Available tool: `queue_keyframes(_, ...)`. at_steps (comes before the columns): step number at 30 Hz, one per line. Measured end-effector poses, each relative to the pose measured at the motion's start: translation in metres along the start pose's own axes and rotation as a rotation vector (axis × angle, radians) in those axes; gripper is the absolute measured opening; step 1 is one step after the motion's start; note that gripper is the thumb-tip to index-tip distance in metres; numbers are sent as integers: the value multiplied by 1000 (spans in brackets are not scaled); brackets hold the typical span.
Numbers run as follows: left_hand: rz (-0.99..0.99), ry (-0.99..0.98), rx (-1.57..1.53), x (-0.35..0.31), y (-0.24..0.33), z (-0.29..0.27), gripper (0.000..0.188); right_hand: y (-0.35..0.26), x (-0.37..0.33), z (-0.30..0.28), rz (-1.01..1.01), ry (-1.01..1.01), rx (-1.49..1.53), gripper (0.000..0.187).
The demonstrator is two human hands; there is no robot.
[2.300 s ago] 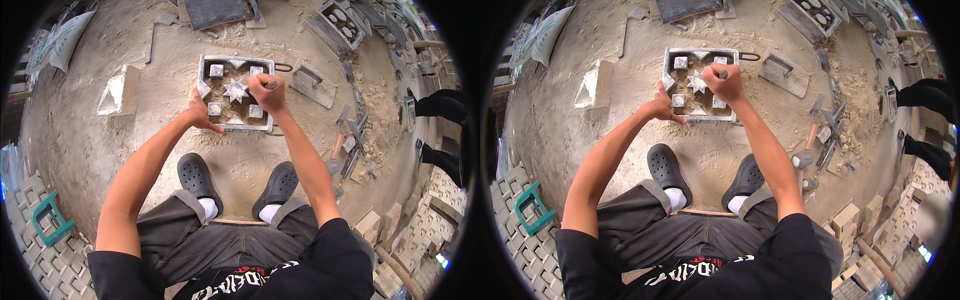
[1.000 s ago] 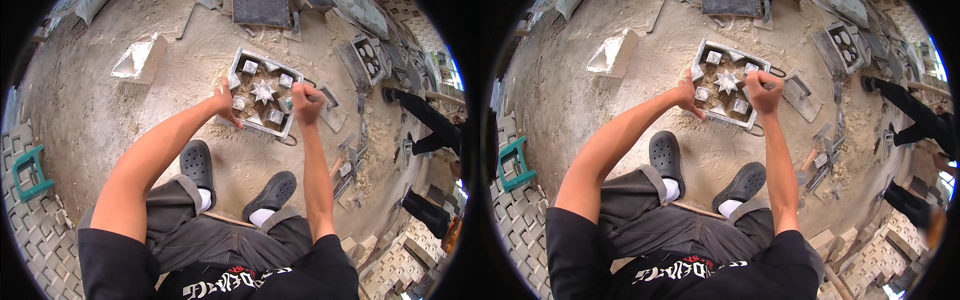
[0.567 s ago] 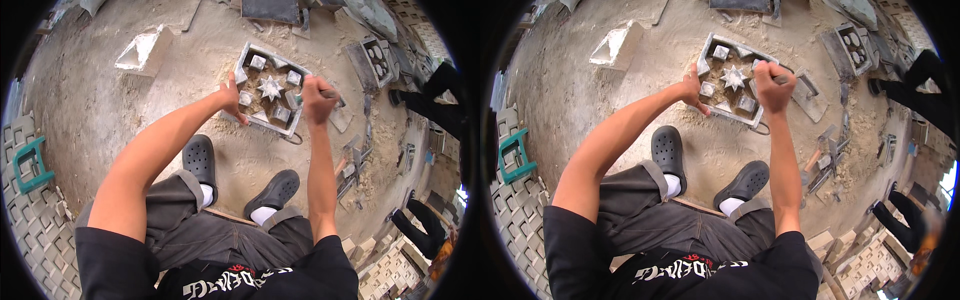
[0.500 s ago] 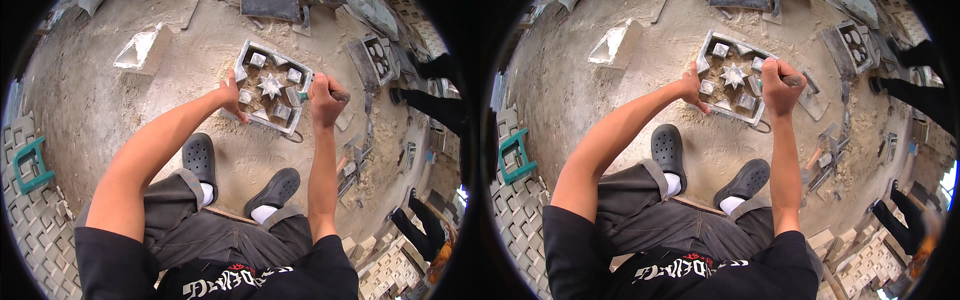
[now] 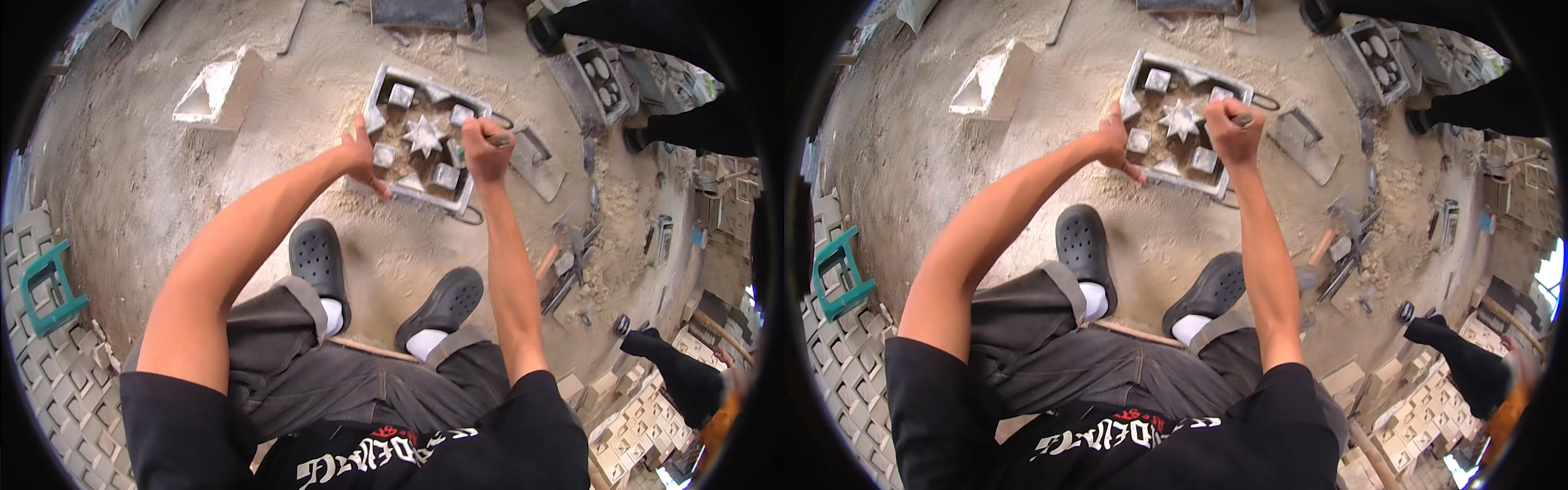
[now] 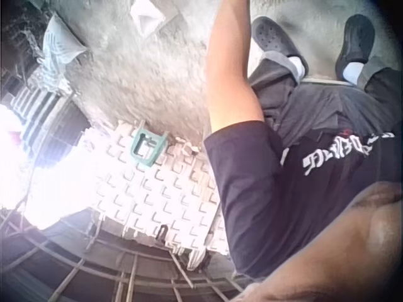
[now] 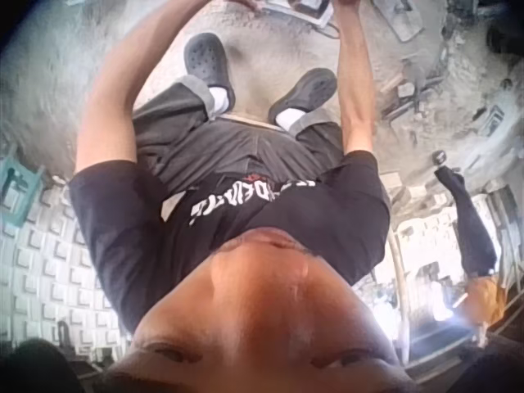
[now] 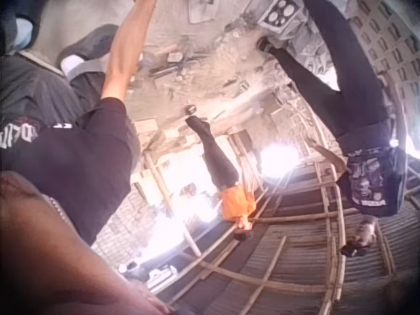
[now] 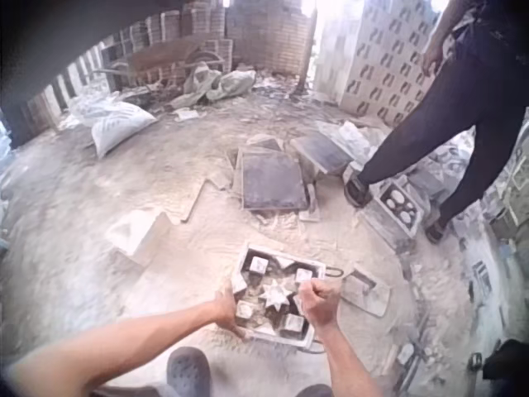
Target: The person carves excess material from a star-shaped pattern in a concrete mold using a small hand tool.
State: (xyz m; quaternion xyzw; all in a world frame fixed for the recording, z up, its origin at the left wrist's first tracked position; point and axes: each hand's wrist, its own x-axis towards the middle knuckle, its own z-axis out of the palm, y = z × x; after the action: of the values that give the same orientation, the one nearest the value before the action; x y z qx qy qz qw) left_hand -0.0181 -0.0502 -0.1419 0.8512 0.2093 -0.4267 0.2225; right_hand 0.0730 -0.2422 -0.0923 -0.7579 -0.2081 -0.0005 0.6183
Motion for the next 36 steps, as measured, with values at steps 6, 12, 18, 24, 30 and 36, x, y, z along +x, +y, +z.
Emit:
queue_keyframes(6, 11, -7, -25, -7, -7, 3, 167, -45, 9, -13, -4, 61, 181, 33)
queue_keyframes(12, 103, 3, 25, -5, -4, 2, 167, 3, -4, -3, -18, -59, -2, 35)
queue_keyframes(18, 77, -19, 47, -12, -9, -4, 168, -54, 15, -12, 72, 9, 235, 37)
queue_keyframes(24, 86, -12, 34, -6, -5, -4, 169, -12, 1, 3, 16, -77, 73, 35)
queue_keyframes(30, 45, 20, 0, -8, -8, -4, 170, -49, 9, -4, 28, -8, 185, 37)
queue_keyframes(36, 45, -28, 10, -8, -3, 1, 171, -14, 5, -4, 114, -103, 110, 38)
